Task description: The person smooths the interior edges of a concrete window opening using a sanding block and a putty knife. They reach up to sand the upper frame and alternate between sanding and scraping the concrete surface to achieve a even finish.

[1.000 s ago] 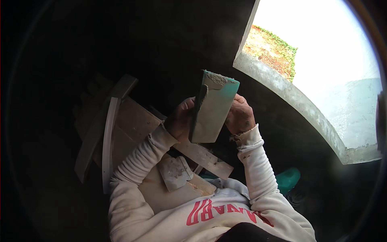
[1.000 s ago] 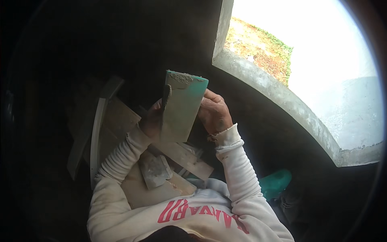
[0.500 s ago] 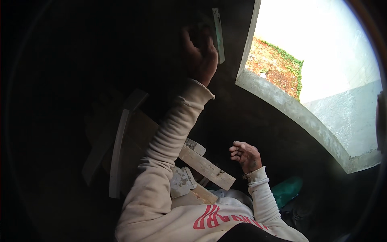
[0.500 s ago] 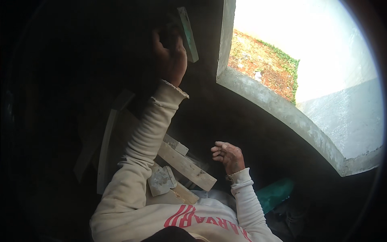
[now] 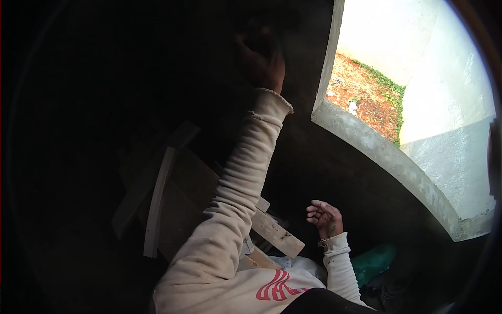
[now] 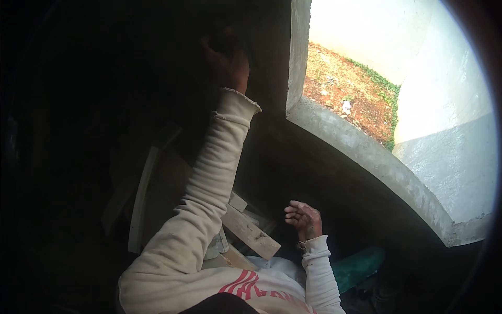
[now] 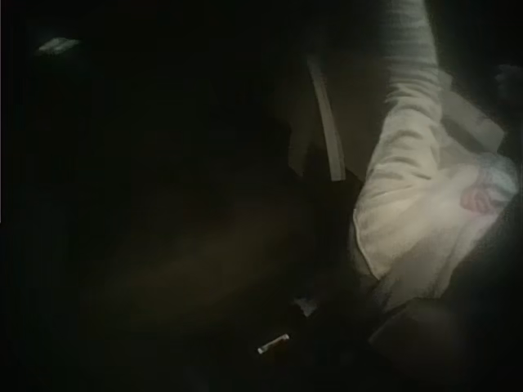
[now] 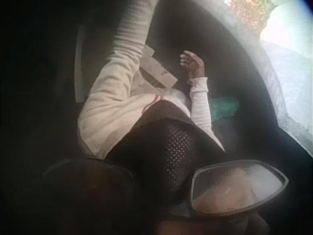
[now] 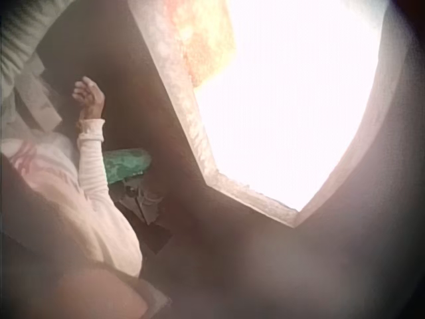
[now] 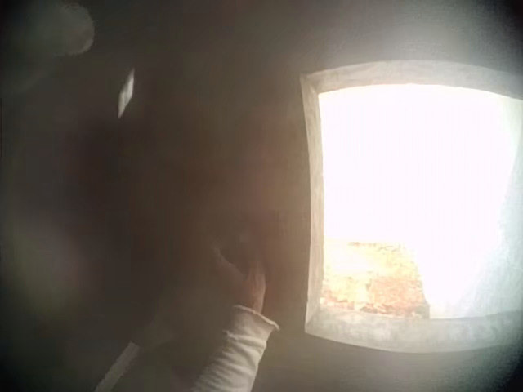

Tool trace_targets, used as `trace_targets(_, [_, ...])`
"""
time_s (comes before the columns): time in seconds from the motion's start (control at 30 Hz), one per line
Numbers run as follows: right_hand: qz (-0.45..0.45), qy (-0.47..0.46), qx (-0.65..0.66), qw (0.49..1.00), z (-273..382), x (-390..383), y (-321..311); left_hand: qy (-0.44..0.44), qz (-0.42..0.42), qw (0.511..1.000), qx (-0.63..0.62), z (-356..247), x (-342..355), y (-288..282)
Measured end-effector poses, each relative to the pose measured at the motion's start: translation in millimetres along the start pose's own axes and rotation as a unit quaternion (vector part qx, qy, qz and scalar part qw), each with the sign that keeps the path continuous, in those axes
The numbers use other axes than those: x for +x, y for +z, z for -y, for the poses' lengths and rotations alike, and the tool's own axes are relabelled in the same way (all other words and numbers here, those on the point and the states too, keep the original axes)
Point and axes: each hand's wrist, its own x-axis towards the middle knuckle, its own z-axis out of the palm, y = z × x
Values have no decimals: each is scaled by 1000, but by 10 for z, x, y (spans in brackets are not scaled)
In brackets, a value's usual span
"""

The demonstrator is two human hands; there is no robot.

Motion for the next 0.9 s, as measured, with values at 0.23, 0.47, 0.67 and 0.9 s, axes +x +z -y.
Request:
trace_targets(0.23, [-20, -13, -6, 1000, 27, 18, -101, -52, 13, 998, -20, -584, -184, -95])
trace_targets(0.47, [-25, -36, -8, 999, 26, -38, -148, -19, -70, 987, 147, -135, 126, -175])
trace_targets(0.67, [-62, -28, -17, 998, 24, -1, -353, -40, 48, 997, 38, -756, -193, -81])
trace_targets(0.9, [-32, -37, -21, 999, 25, 30, -193, -114, -2, 981, 158, 321, -118, -311])
